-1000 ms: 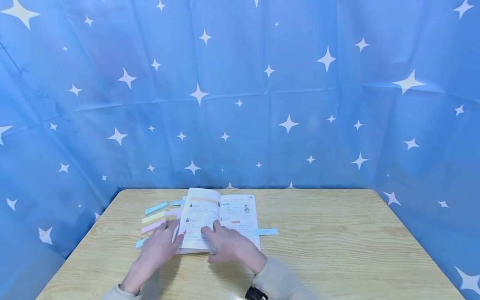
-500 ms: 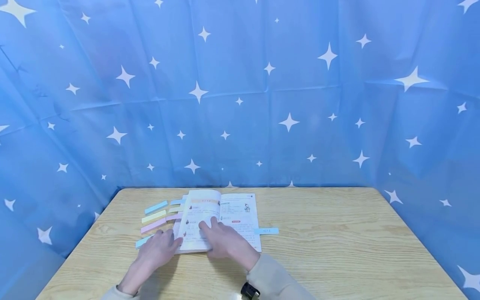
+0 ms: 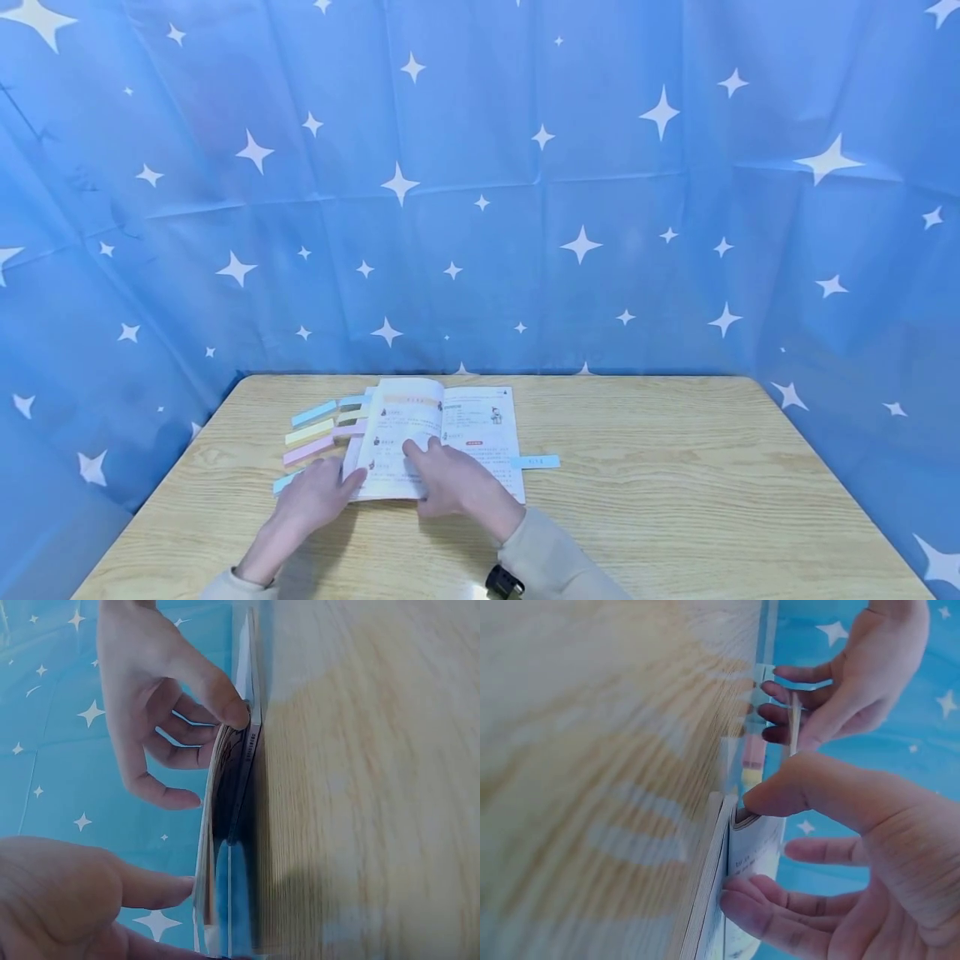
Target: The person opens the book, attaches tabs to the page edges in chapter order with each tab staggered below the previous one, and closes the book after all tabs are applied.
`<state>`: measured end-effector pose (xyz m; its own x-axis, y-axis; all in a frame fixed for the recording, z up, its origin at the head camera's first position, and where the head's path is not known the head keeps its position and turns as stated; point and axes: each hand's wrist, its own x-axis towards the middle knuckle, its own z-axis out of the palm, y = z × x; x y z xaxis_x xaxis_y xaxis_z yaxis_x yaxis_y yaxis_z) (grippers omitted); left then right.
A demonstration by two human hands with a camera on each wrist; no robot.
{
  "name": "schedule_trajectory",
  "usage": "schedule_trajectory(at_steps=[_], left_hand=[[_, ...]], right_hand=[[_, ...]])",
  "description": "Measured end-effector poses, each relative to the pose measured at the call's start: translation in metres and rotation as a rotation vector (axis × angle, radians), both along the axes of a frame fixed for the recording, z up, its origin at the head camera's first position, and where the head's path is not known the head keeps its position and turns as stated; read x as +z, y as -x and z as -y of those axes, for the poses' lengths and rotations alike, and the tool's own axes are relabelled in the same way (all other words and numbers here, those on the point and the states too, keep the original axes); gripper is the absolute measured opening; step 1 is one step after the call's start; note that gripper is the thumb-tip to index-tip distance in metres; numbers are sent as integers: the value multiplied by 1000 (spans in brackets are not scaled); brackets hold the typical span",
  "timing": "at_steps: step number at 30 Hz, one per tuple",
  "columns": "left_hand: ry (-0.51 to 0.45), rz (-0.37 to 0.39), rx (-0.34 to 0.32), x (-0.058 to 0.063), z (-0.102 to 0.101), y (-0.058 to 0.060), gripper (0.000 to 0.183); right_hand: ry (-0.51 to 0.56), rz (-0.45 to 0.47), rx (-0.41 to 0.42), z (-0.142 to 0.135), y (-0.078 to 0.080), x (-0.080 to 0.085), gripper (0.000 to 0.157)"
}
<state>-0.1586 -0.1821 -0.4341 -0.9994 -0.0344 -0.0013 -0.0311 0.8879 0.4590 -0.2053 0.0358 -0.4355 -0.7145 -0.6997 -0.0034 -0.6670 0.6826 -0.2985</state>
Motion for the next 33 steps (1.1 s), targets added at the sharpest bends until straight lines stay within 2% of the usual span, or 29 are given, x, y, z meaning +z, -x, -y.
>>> schedule_trajectory(at_steps=[8,10,16,22,25,28,33], left_hand=[[-251,-128,2,6,-1,1,43],[-289,-160,-1,9,-3,1,37],[-306,-286,1,18,-6,0,26],[-307,-381,-4,29,-10,-4,20],[-302,-451,-45,33,-16,-5,19],[-328,-486,-107,35,-23,-6,19],[-378,-478,-227,33,-35,-7,24]], right_hand=[[9,-20,24,0,0,-2,64],[11,-22,32,1,0,-2,64],[66,12,75,4,0,-2,64],[154,65,163,5,1,-1,53],[196,88,192,3,2,4,47],[282,81,198,0,4,10,39],[493,10,96,-5,4,16,29]])
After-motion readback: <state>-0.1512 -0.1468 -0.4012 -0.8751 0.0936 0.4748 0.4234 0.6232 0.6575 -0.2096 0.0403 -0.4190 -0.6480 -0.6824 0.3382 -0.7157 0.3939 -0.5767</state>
